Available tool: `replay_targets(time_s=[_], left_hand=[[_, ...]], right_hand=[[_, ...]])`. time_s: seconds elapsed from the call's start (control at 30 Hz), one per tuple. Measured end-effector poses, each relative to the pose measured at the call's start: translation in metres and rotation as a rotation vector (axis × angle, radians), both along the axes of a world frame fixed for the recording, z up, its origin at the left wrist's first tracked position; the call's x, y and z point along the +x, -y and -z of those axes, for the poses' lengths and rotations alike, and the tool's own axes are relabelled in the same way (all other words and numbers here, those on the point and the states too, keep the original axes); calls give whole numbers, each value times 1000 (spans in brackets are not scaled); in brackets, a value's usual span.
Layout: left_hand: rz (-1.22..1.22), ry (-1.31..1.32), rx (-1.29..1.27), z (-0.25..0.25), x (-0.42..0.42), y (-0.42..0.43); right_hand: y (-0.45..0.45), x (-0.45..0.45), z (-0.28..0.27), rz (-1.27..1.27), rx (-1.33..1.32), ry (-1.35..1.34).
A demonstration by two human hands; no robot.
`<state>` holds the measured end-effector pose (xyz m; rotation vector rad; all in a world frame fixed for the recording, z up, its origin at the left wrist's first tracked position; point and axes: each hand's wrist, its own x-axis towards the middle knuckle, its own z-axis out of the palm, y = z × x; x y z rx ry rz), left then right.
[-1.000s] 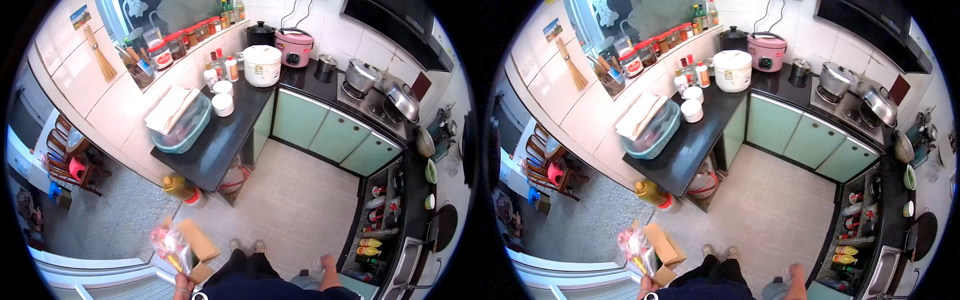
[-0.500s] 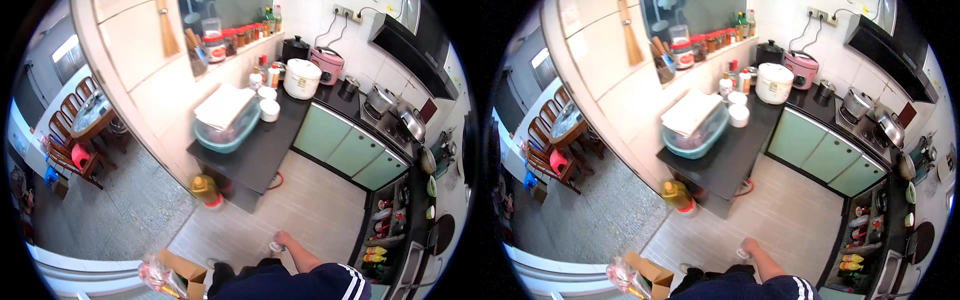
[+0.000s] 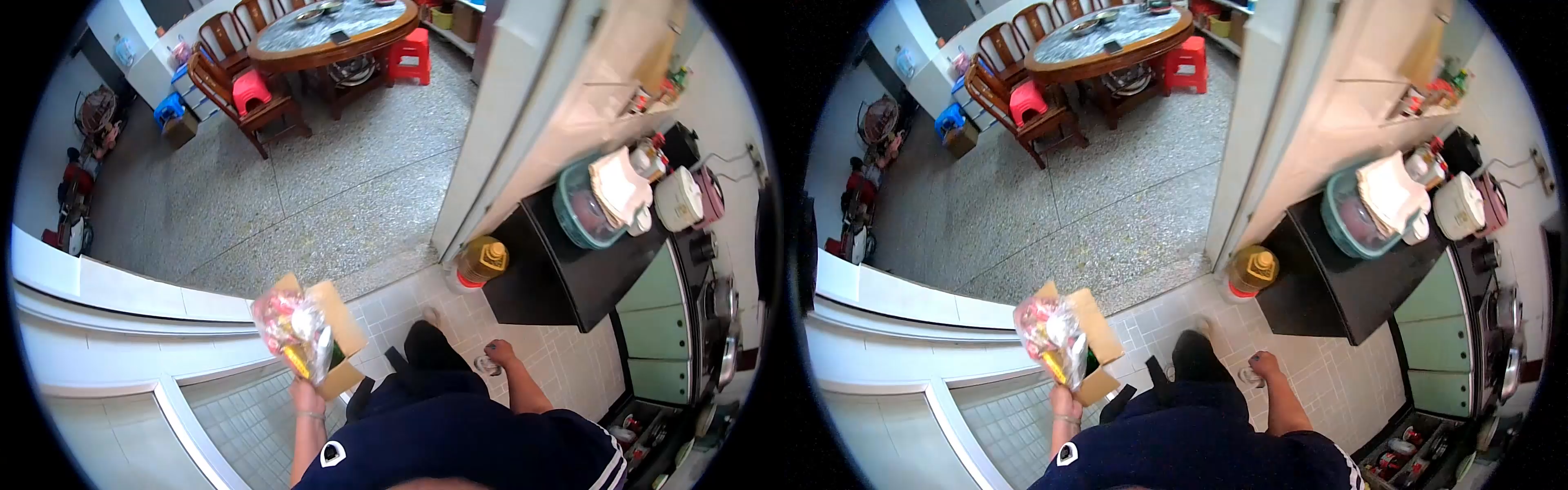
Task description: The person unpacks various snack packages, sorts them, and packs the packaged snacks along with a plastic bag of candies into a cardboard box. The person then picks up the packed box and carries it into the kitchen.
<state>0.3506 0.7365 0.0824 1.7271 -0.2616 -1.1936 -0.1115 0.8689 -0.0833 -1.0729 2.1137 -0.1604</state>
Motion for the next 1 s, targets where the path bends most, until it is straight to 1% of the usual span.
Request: replay_targets(time_s=[0.07, 0.1, 0.13, 0.17, 0.2, 0.23, 0.27, 0.3, 0.33, 0.37, 0.43, 0.47, 0.53, 0.57, 0.63, 0.67, 0.7, 0.73, 0.77, 0.8, 0.87, 0.9, 0.97, 1.0], left_hand=[[136, -50, -88, 8, -3, 43], [132, -50, -105, 5, -10, 56], [138, -145, -94, 7, -14, 84], [147, -240, -95, 4, -24, 117], [96, -262, -70, -19, -44, 149], [156, -242, -65, 4, -40, 175], [184, -225, -93, 27, -36, 200], [161, -211, -119, 13, -52, 226], [113, -300, -144, 14, -61, 246], [59, -244, -97, 14, -67, 269], [153, -66, 44, -17, -77, 322], [150, -67, 28, -13, -75, 344], [88, -239, -58, 11, -64, 370], [81, -247, -57, 15, -61, 373], [81, -112, -116, 5, -66, 403], [51, -83, -59, -2, -70, 413], [45, -86, -59, -5, -72, 427], [53, -2, 4, -6, -70, 444], [61, 81, 69, -7, -70, 459], [49, 75, 23, -9, -71, 475], [64, 53, 68, -32, -79, 518], [84, 34, 102, -44, -84, 543], [137, 14, 68, -60, -99, 594], [188, 1, 41, -63, -105, 614]], right_hand=[[29, -7, 3, -62, 30, -59], [40, -15, 0, -82, 109, -39], [66, -16, 5, -97, 179, -28], [88, -14, 2, -77, 133, -51], [111, -12, 4, -39, 64, -56], [137, -14, 9, -74, 33, -12], [168, -15, 10, -110, 68, -29], [205, -14, -11, -51, 162, 118], [231, -23, 1, -81, 212, 65], [263, -26, 7, -188, 236, 63], [350, -14, -58, -157, 286, 57], [379, -14, -58, -161, 270, 53], [413, -22, -55, -201, 126, 43], [428, -21, -66, -238, 201, -8], [460, -25, -60, -171, 154, 46], [473, -26, -59, -180, 155, 42], [489, -26, -59, -124, 136, 64], [506, -28, -60, -66, 116, 85], [523, -29, -61, -69, 119, 79], [536, -30, -63, -32, 91, 68], [560, -37, -63, 4, 67, 57], [572, -42, -59, 148, 44, 182], [597, -52, -52, 437, -11, 424], [612, -52, -71, 614, -95, 657]])
